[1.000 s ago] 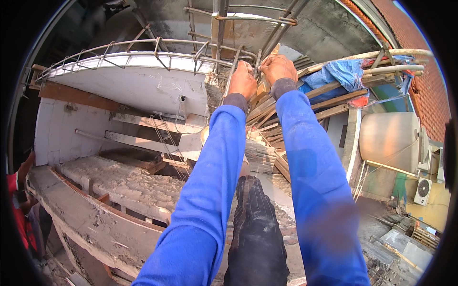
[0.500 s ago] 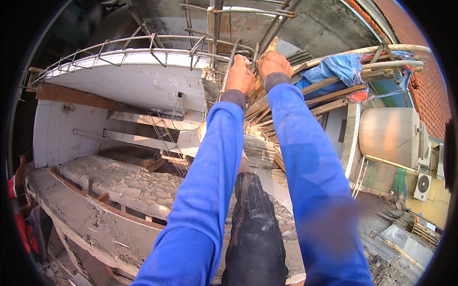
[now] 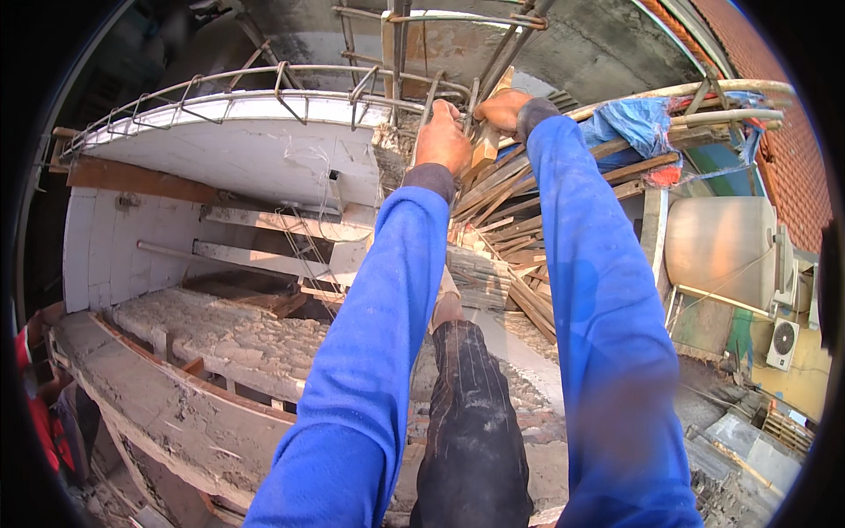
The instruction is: The person is assembling a metal scaffolding structure on a construction site. They use pliers to secure metal rods and wires, positioning the frame against a concrete wall while another worker assists nearby.
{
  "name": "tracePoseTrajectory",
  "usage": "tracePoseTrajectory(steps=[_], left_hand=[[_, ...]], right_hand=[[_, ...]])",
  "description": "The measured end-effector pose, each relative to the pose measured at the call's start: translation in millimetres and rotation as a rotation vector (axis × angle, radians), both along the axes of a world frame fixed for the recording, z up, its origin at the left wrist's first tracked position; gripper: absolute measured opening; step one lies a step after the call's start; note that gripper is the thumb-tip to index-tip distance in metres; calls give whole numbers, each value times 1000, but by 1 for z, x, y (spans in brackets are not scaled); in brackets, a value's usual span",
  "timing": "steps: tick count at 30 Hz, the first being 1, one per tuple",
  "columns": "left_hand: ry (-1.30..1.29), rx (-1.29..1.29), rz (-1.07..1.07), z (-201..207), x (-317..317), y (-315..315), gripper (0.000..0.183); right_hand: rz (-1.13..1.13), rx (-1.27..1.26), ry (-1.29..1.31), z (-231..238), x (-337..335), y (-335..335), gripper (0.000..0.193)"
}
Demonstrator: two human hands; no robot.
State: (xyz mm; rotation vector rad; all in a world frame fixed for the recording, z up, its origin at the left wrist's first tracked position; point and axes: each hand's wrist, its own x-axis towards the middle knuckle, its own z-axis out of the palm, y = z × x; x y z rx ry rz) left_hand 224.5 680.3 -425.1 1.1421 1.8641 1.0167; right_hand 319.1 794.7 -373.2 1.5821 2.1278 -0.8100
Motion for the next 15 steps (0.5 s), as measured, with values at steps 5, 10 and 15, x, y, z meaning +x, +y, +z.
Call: tracePoseTrajectory(steps=[5,10,15], left_hand=[[162,-54,-55,14,4,6,26],[538,-104,-176,39,-4,-1,33],[634,-35,-284,46,-18,17,38]], right_hand=[[351,300,78,-23,21,5,39],[-341,377,422,-28,10,-54,30],[-498,615,577,-41,4,-76,22]])
